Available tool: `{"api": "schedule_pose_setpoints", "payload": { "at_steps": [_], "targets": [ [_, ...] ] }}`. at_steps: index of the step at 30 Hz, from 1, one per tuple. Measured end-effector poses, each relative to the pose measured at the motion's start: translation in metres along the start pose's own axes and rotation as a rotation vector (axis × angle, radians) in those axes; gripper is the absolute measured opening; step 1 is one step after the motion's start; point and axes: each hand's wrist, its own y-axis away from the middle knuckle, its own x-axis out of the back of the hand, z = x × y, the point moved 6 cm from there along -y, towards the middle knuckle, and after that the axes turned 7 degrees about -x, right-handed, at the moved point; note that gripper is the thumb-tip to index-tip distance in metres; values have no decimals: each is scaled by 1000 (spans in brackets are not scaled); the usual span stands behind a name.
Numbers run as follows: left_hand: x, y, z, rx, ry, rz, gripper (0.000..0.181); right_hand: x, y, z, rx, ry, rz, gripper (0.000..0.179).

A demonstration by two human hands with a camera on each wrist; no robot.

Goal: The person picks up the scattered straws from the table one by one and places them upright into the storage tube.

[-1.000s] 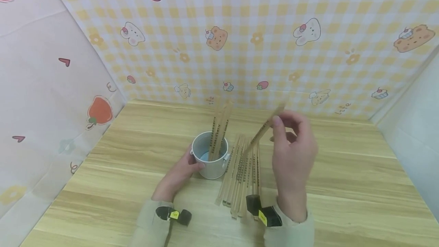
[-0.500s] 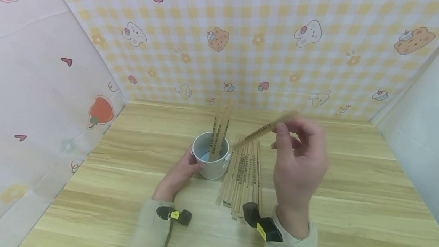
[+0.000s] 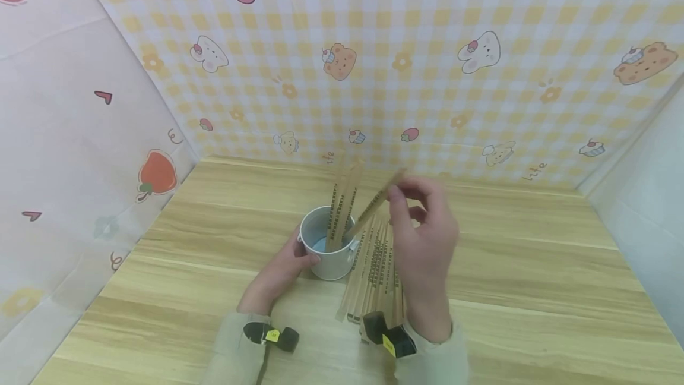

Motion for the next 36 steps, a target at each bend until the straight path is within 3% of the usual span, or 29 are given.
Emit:
{"api": "schedule_pose_setpoints", "payload": {
  "at_steps": [4, 13, 20, 29, 36],
  "targets": [
    [0, 0, -1, 3, -1, 2, 81, -10, 0, 9, -26, 102, -64, 16],
    [1, -1, -2, 0, 7, 2, 83, -23, -2, 57, -40, 279, -144, 16],
    [1, -1, -3, 8, 9, 5, 84, -32, 1, 71, -36, 421, -213, 15],
    [2, -1, -4, 4, 9, 1, 84, -38, 2, 85, -24, 473, -263, 14],
    [3, -1, -6, 2, 17, 5, 83, -41, 3, 97, -85, 510, -323, 12]
  ]
}}
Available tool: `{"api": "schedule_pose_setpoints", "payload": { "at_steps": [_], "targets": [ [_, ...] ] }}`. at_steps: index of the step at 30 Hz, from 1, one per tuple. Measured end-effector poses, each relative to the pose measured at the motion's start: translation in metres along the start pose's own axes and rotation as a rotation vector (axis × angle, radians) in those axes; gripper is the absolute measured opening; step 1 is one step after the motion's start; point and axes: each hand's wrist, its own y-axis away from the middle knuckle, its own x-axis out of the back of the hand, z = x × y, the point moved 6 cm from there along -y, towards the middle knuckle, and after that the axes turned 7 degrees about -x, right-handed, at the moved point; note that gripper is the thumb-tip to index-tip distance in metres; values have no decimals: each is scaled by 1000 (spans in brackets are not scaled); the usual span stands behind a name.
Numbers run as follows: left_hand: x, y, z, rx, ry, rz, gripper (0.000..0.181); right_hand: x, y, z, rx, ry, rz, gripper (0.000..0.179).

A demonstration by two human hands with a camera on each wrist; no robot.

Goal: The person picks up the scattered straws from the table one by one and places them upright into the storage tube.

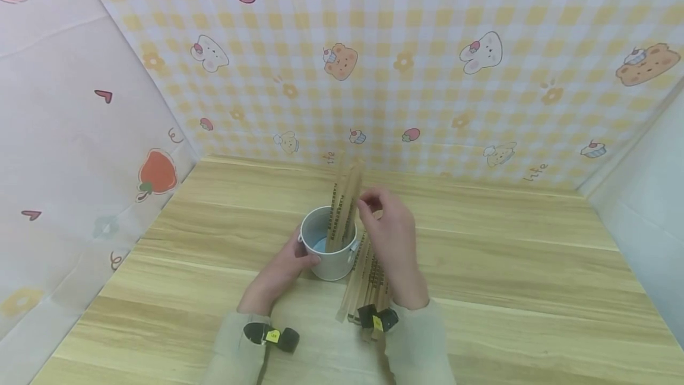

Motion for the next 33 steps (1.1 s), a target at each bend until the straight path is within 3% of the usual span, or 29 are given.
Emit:
{"api": "schedule_pose_setpoints", "payload": {
  "at_steps": [11, 23, 33],
  "targets": [
    [0, 1, 0, 12, -10, 8, 84, -2, -1, 8, -14, 41, -26, 12],
    [-2, 0, 2, 1, 5, -4, 84, -4, -4, 25, -104, 52, -69, 16],
    [-2, 0, 3, -25, 23, -19, 81, -13, -6, 50, -243, 140, -249, 38]
  ]
}}
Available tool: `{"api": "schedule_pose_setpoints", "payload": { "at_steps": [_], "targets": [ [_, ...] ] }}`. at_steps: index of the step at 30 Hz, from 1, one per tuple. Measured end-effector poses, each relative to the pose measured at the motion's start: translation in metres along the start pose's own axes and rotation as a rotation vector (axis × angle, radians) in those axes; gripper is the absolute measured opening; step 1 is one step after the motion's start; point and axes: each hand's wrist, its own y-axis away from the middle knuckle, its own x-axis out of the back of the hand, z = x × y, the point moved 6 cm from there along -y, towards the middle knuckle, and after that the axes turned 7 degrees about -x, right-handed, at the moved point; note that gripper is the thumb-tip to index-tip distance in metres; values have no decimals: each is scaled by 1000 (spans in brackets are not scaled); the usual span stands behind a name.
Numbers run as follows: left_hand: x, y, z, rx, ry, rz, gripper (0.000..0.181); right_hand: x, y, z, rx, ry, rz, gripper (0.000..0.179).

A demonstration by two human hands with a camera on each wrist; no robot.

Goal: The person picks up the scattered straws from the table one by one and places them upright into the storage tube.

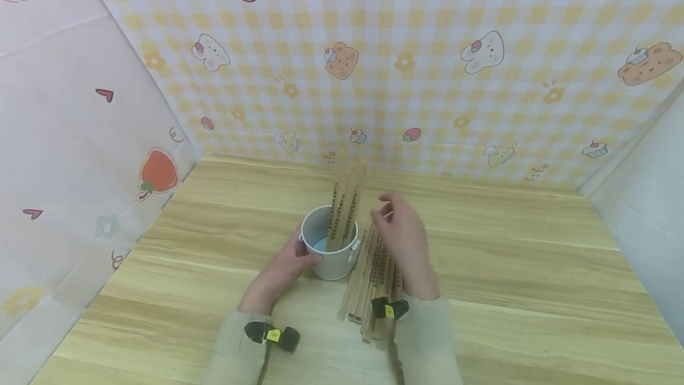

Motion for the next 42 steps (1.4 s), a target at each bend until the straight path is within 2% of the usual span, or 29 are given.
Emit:
{"api": "schedule_pose_setpoints", "payload": {
  "at_steps": [5, 11, 21, 42],
  "targets": [
    [0, 0, 0, 11, 4, 5, 82, -7, -5, 14, -53, 61, -76, 44],
    [1, 1, 0, 36, -13, 24, 85, -16, -8, 28, -62, 139, -129, 49],
    [1, 0, -1, 31, -11, 24, 84, -26, -5, 40, -117, 178, -203, 56],
    [2, 0, -4, 36, -13, 25, 85, -35, -6, 43, -64, 229, -177, 46]
  ]
}}
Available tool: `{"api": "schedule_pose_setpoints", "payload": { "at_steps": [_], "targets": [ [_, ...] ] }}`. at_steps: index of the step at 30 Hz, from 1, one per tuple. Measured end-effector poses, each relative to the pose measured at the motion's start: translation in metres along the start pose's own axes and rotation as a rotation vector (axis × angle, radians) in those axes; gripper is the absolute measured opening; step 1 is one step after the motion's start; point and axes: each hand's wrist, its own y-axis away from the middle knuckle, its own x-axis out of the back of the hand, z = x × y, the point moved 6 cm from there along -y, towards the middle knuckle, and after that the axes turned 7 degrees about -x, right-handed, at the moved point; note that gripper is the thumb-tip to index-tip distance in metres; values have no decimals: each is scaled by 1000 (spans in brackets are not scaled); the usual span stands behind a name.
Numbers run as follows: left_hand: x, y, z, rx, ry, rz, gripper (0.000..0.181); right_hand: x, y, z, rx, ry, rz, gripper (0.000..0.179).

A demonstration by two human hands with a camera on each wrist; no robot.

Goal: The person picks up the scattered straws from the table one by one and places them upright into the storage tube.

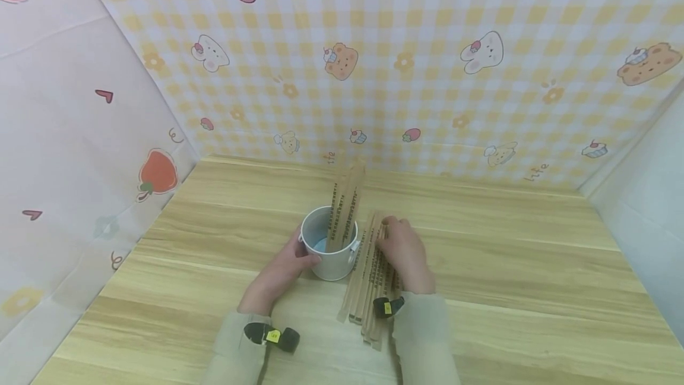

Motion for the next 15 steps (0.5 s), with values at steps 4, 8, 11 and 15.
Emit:
{"api": "schedule_pose_setpoints", "payload": {
  "at_steps": [4, 8, 11, 15],
  "targets": [
    [0, 0, 1, -3, 3, 0, 85, -1, -1, 0, 10, 0, 1, 42],
    [-1, 0, 1, -17, 7, -9, 84, -1, -1, 0, 17, 4, 5, 38],
    [-1, 0, 2, -24, 8, -15, 83, -1, -2, 1, 13, 0, 6, 36],
    [-1, 0, 1, -17, 5, -11, 82, -1, -3, 4, 7, -9, 19, 34]
  ]
}}
